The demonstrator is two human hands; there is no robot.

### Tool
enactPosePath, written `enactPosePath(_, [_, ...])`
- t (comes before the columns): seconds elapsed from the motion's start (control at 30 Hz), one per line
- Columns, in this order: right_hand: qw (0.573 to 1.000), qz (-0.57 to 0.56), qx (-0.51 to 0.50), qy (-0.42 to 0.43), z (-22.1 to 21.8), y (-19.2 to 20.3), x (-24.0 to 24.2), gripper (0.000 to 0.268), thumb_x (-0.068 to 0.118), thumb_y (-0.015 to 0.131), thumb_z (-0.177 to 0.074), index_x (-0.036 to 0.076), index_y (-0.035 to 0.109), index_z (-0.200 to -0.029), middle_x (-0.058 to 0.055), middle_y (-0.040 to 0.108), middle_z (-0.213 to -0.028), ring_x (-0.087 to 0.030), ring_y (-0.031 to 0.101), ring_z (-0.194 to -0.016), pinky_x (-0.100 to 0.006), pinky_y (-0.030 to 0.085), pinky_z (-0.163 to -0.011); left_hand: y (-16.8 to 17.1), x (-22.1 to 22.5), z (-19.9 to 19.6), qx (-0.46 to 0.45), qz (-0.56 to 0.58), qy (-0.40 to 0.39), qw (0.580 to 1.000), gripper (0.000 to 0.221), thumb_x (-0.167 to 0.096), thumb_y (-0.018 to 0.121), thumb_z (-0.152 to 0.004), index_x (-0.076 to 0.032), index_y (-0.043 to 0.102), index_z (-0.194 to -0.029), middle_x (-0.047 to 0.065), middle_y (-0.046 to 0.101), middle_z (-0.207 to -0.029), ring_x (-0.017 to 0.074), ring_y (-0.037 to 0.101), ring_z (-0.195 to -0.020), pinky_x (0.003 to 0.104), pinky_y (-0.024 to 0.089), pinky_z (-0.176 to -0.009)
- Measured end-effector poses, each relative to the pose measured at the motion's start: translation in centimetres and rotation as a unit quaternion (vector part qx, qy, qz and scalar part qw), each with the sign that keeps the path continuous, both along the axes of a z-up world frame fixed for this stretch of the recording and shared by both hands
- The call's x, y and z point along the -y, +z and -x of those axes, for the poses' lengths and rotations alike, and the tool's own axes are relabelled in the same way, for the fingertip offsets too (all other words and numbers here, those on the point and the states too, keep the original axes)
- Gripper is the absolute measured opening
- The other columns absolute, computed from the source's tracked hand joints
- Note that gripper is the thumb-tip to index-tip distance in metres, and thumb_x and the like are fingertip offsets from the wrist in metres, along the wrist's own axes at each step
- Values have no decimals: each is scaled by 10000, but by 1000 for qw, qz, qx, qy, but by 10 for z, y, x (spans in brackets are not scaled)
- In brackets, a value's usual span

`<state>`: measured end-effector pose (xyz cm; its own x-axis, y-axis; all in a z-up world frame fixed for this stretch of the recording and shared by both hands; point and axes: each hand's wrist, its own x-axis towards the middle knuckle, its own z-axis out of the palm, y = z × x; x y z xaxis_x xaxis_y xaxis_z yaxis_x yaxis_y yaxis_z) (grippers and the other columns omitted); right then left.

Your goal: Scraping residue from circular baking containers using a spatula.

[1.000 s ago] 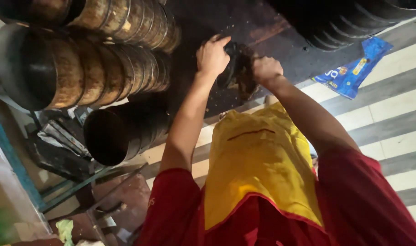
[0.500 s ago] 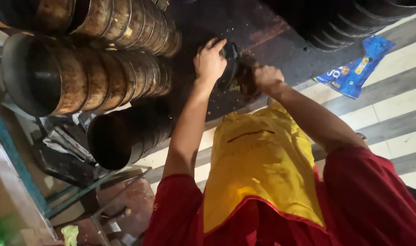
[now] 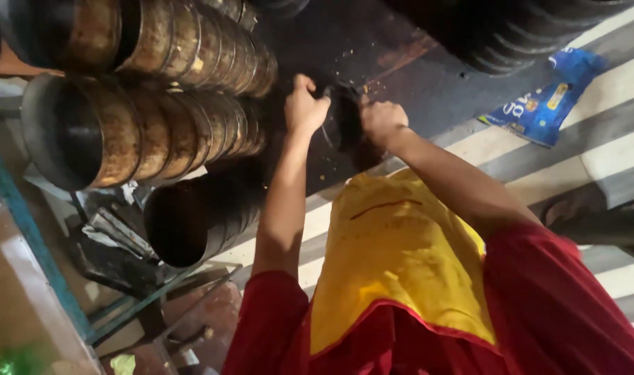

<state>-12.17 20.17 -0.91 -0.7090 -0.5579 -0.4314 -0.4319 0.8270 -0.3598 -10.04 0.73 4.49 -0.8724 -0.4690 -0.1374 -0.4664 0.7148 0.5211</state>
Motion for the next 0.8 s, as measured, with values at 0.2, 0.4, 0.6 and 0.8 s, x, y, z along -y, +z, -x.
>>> enactPosePath(0.2, [986,-61,-115,102,4,-6,7,358,284,557,-982,26,657,-1209,-180,722,-1138,-316,734,-955,-454,611,-749,-17,-3,-21,-51,-1,9,999,542,-160,701,-793,-254,651,-1325,194,692,-1227,418,670,-1130,476,547,-984])
enactPosePath(0.4, [997,-38,-32,53,1,-7,8,311,238,540,-1000,35,671,-1195,-211,708,-1163,-359,724,-1023,-456,612,-821,-17,-18,-36,-130,46,1,990,639,-108,712,-740,-287,661,-1351,197,610,-1357,431,652,-1149,482,545,-984])
enactPosePath(0.6, [998,-44,33,18,3,-19,10,364,191,540,-990,21,632,-1298,-234,674,-1188,-422,676,-1092,-508,570,-871,-22,-21,-43,-155,49,10,987,714,-75,709,-732,-324,622,-1396,183,582,-1392,435,647,-1167,486,550,-982])
enactPosePath(0.8, [997,-56,-20,57,5,-4,-4,463,198,532,-1029,47,577,-1465,-195,679,-1257,-360,665,-1152,-477,558,-876,-26,-22,-53,-195,38,-7,980,822,-36,688,-728,-359,546,-1471,185,517,-1431,456,628,-1185,487,555,-960])
